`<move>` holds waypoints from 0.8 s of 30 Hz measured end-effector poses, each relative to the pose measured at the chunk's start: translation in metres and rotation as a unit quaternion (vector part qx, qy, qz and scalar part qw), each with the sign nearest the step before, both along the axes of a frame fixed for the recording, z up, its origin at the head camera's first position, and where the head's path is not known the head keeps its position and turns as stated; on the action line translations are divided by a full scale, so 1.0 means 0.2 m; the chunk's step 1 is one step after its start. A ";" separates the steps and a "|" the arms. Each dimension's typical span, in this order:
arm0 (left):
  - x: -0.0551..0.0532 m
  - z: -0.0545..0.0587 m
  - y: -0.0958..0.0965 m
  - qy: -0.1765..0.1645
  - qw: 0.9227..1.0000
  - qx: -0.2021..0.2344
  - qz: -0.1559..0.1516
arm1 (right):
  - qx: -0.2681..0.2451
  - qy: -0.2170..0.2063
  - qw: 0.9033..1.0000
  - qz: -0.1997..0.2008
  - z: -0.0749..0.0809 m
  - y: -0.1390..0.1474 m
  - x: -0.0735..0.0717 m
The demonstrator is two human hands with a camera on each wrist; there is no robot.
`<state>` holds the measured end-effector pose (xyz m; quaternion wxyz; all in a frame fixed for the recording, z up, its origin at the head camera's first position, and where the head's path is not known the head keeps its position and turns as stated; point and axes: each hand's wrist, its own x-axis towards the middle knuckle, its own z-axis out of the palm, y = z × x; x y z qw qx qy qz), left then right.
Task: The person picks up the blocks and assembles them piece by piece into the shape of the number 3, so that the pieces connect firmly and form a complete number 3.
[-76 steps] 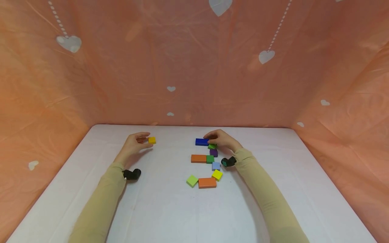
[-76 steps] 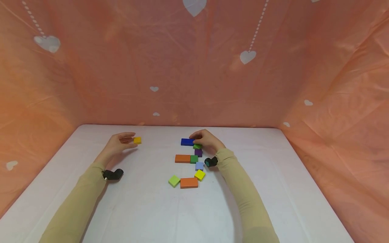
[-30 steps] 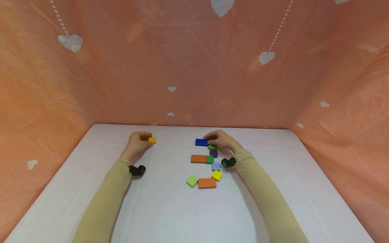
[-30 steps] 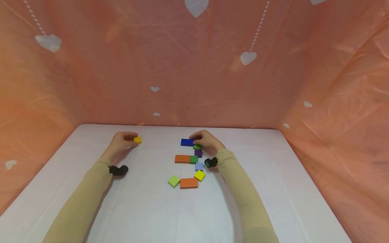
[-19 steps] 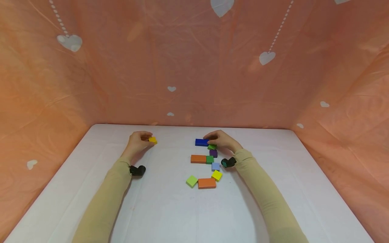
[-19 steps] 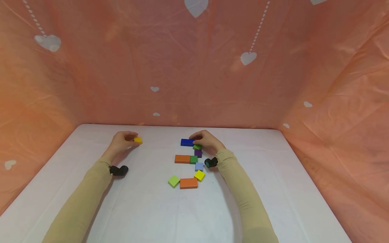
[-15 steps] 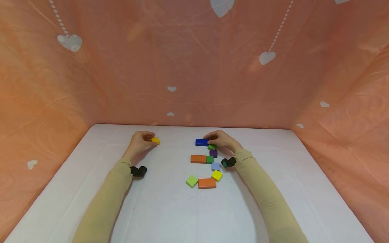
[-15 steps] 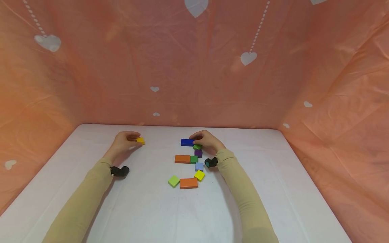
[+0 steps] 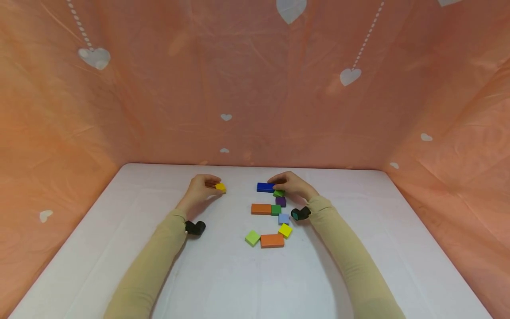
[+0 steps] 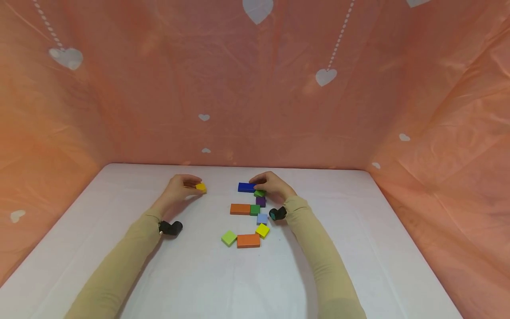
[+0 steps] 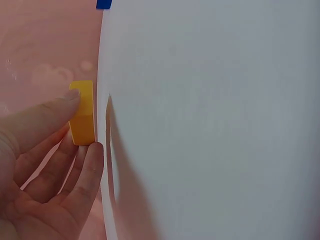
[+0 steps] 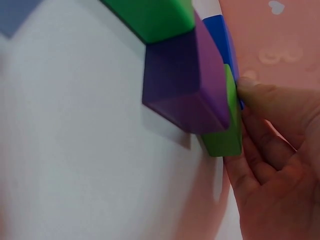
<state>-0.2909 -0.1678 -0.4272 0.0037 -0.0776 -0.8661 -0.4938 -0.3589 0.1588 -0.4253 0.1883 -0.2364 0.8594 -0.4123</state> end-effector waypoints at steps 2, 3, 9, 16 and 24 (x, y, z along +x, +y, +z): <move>0.00 0.00 0.03 0.002 1.000 -0.005 -0.004 | -0.001 0.000 1.000 -0.001 0.00 0.00 0.00; -0.01 0.00 0.04 0.000 1.000 -0.004 -0.005 | 0.000 0.000 1.000 -0.001 0.00 0.00 0.00; -0.02 -0.01 0.13 -0.011 1.000 -0.003 -0.006 | -0.001 -0.001 1.000 0.000 0.00 0.00 0.00; -0.03 -0.02 0.21 -0.020 1.000 -0.003 0.001 | 0.006 -0.003 1.000 -0.006 -0.01 0.00 0.00; -0.04 -0.01 0.30 -0.024 1.000 -0.011 -0.002 | -0.005 -0.018 1.000 -0.013 0.01 0.00 0.01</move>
